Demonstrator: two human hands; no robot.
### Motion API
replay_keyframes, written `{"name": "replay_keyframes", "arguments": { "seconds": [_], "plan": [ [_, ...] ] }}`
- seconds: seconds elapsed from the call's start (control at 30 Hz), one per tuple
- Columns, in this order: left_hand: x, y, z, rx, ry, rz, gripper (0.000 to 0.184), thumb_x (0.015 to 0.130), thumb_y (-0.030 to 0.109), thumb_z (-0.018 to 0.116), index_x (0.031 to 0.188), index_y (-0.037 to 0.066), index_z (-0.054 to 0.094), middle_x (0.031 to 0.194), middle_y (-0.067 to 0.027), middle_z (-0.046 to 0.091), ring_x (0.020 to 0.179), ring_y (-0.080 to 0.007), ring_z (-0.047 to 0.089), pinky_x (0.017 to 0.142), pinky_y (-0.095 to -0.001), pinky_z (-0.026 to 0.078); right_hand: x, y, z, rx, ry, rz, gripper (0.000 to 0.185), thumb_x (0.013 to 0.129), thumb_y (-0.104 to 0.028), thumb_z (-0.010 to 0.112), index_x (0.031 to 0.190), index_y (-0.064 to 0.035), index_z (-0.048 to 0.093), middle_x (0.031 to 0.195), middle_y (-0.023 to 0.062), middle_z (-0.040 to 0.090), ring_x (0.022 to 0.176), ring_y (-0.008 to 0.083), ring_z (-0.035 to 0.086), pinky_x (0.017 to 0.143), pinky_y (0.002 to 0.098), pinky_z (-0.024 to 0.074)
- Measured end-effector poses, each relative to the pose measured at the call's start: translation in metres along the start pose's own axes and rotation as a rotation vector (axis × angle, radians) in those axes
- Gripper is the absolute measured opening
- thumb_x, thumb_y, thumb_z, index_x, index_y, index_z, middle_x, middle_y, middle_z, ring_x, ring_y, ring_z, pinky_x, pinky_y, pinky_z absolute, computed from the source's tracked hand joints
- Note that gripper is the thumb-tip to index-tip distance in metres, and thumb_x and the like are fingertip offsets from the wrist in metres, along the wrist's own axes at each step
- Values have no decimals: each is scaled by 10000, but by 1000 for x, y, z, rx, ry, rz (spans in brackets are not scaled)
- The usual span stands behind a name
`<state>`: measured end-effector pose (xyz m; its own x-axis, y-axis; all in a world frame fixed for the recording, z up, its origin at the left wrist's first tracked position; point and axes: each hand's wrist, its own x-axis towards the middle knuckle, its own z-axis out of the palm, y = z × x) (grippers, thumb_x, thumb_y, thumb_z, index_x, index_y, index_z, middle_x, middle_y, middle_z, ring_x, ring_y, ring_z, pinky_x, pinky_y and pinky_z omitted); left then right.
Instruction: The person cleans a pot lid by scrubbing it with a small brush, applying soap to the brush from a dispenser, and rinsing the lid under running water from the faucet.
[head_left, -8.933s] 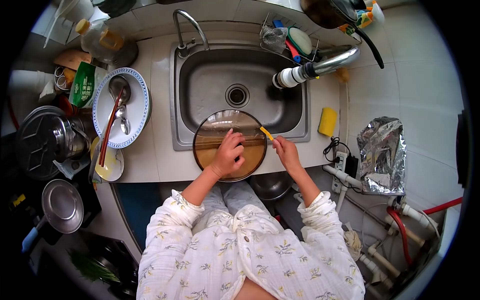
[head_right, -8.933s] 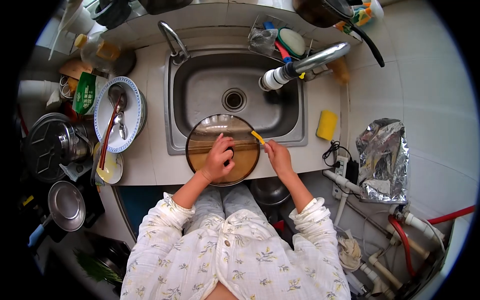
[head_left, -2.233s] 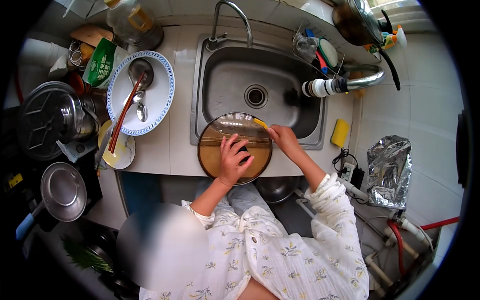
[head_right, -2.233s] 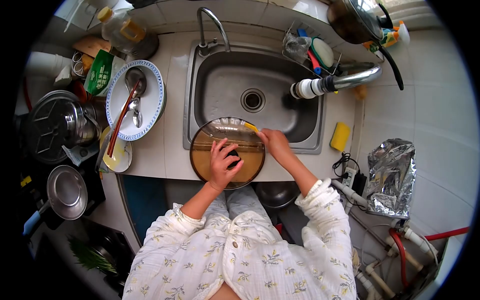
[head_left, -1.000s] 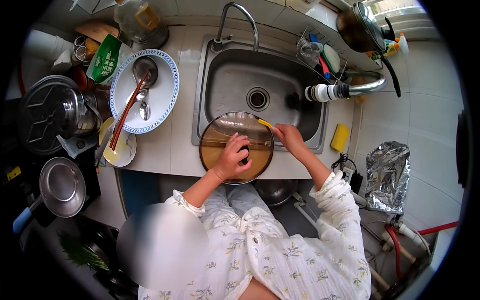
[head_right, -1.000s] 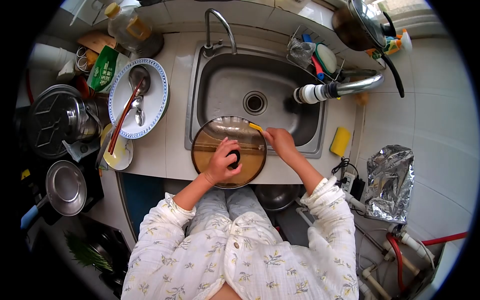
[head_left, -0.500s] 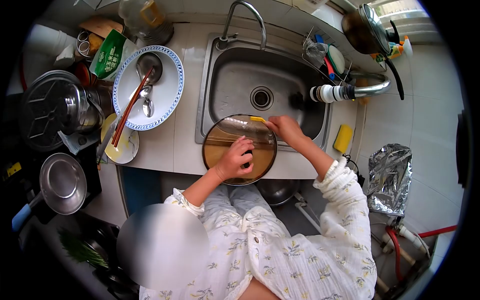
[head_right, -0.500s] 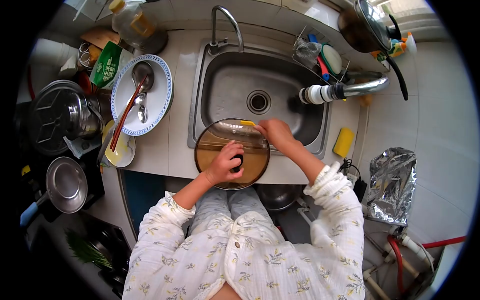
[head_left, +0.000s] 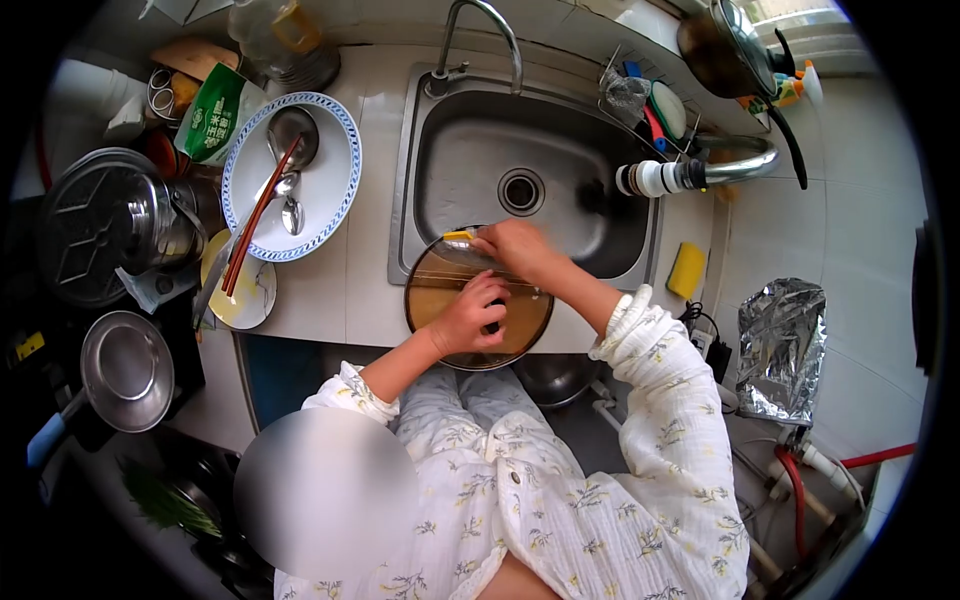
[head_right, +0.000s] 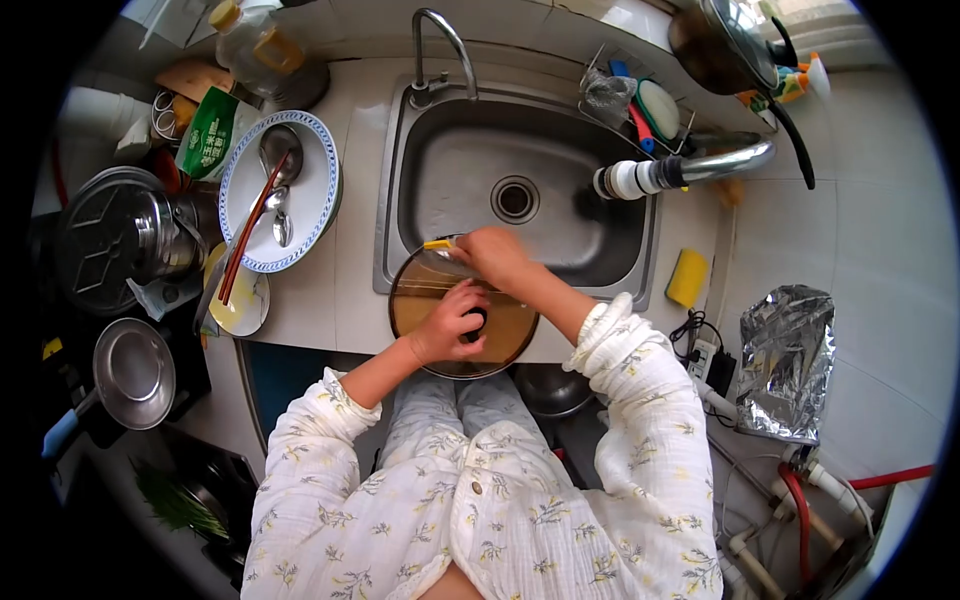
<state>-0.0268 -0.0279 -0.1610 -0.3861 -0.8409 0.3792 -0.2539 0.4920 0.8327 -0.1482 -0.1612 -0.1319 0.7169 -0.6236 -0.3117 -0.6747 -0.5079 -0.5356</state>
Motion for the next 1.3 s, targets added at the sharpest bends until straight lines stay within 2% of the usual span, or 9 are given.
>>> {"name": "replay_keyframes", "arguments": {
  "seconds": [0.27, 0.57, 0.77, 0.87, 0.9, 1.0, 1.03, 1.23, 1.3],
  "plan": [
    [3, 4, -5, -29, -41, -1, 273, 598, 86, 712, 702, 21, 469, 1016, -163, 546, 1013, -386, 496, 917, -491, 403, 2, -15, 8, 85, -59, -124, 320, 882, -329, 552, 739, -52, 620, 705, 159, 618, 703, 375, 590, 627, 480, 448],
    [13, 14, -23, 119, -219, -39, 272, 675, 162, 729, 788, 39, 515, 1224, -147, 520, 1255, -359, 404, 1094, -524, 263, -94, -6, -28, -43, 450, -139, 131, 797, -112, 596, 919, -75, 563, 754, 111, 504, 695, 304, 548, 587, 397, 437],
    [25, 27, -27, 33, 28, -227, 342, 709, 198, 754, 969, 41, 598, 1200, -126, 564, 1192, -331, 490, 1057, -457, 339, -120, -8, -45, -13, 529, -69, 150, 791, -74, 640, 933, -49, 598, 759, 93, 492, 701, 273, 531, 604, 379, 435],
    [41, 29, -29, -180, 264, -422, 358, 743, 139, 739, 1056, 38, 600, 1108, -120, 612, 1101, -279, 561, 979, -377, 425, -125, -8, -47, -31, 583, -60, 182, 743, -84, 657, 903, -63, 572, 749, 88, 491, 700, 271, 542, 587, 383, 439],
    [47, 28, -26, -321, 367, -451, 315, 791, 99, 715, 1070, 20, 592, 1044, -106, 637, 995, -202, 606, 885, -301, 474, -126, -7, -46, -48, 589, -36, 178, 743, -86, 659, 896, -65, 571, 749, 86, 493, 699, 268, 542, 586, 383, 440],
    [60, 34, -20, -723, 429, -665, 259, 838, 89, 683, 1066, 4, 592, 1014, -83, 641, 934, -149, 618, 845, -254, 484, -130, -5, -47, -93, 618, 25, 163, 744, -91, 662, 875, -73, 567, 746, 80, 501, 693, 264, 545, 578, 382, 440],
    [62, 34, -17, -749, 445, -643, 221, 880, 104, 643, 1064, -6, 592, 1002, -65, 641, 886, -133, 627, 815, -235, 490, -131, -6, -51, -100, 637, 38, 156, 746, -91, 661, 867, -75, 564, 744, 78, 503, 689, 265, 546, 574, 382, 440],
    [80, 45, -15, -1181, 431, -888, 231, 939, 218, 570, 1031, 8, 594, 941, -74, 648, 853, -147, 636, 761, -251, 510, -136, -8, -58, -109, 693, 140, 113, 777, -101, 646, 833, -83, 548, 744, 84, 521, 678, 280, 563, 556, 382, 438],
    [88, 48, -14, -1183, 409, -922, 235, 939, 234, 571, 1007, 11, 596, 923, -74, 649, 834, -150, 639, 742, -254, 513, -136, -12, -60, -101, 703, 166, 101, 791, -100, 641, 836, -76, 554, 751, 89, 537, 678, 284, 573, 555, 380, 441]
  ]
}}
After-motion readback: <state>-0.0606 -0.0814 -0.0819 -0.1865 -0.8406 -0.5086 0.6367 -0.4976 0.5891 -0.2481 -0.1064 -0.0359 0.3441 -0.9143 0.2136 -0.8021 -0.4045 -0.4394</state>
